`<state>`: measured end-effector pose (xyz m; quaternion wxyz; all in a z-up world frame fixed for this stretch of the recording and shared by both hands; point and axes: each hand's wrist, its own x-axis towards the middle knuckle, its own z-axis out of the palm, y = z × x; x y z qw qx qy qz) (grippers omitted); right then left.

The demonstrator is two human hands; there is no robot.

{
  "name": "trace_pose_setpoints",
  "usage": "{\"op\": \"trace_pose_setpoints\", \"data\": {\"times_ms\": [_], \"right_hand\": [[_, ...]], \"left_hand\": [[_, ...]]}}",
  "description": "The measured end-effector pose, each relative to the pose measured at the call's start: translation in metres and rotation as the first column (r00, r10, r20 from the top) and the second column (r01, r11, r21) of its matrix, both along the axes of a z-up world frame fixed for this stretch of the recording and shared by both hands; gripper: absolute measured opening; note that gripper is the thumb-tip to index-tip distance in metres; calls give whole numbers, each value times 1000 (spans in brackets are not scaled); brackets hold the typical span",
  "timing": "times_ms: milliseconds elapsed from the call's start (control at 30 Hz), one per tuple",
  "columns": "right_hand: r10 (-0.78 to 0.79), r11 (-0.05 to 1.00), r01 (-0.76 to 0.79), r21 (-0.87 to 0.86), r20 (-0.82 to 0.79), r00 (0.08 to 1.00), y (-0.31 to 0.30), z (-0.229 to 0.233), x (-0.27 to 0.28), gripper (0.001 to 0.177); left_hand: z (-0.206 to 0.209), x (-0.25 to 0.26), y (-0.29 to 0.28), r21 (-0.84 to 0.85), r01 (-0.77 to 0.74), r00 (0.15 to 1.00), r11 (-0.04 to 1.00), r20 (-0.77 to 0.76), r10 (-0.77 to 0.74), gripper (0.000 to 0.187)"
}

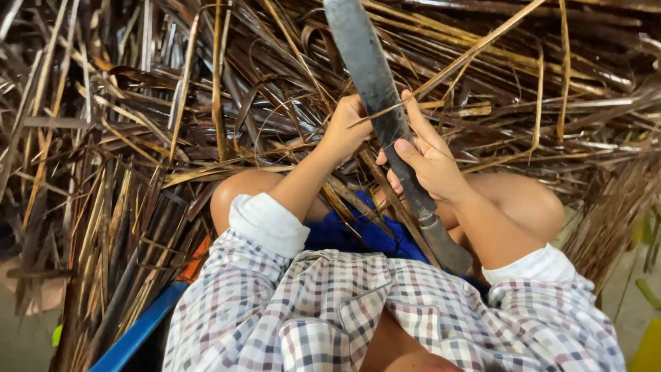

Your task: Stripping the leafy material from palm leaf midribs using a machete while sitting on the floor.

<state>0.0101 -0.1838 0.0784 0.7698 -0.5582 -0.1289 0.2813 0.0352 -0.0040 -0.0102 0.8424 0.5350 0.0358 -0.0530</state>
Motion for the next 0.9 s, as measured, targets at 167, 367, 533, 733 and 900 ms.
{"op": "trace_pose_setpoints", "data": {"times_ms": [167, 367, 533, 733, 900], "right_hand": [[68, 996, -68, 60, -1, 998, 1, 6, -6, 71], [102, 991, -103, 85, 22, 995, 0, 21, -8, 70], [51, 994, -53, 95, 26, 998, -14, 22, -12, 68], [3, 994, 6, 106, -82, 997, -34, 43, -3, 82], [-155, 977, 169, 129, -111, 982, -50, 47, 4, 83]], "left_hand": [[69, -13, 8, -9, 8, 994, 1000, 113, -7, 17], [87, -25, 16, 40, 52, 989, 998, 134, -57, 10], [96, -31, 17, 61, 63, 984, 996, 164, -72, 11], [100, -36, 26, 241, 204, 961, 949, 138, -241, 23], [97, -39, 24, 238, 228, 968, 944, 45, -245, 23]]}}
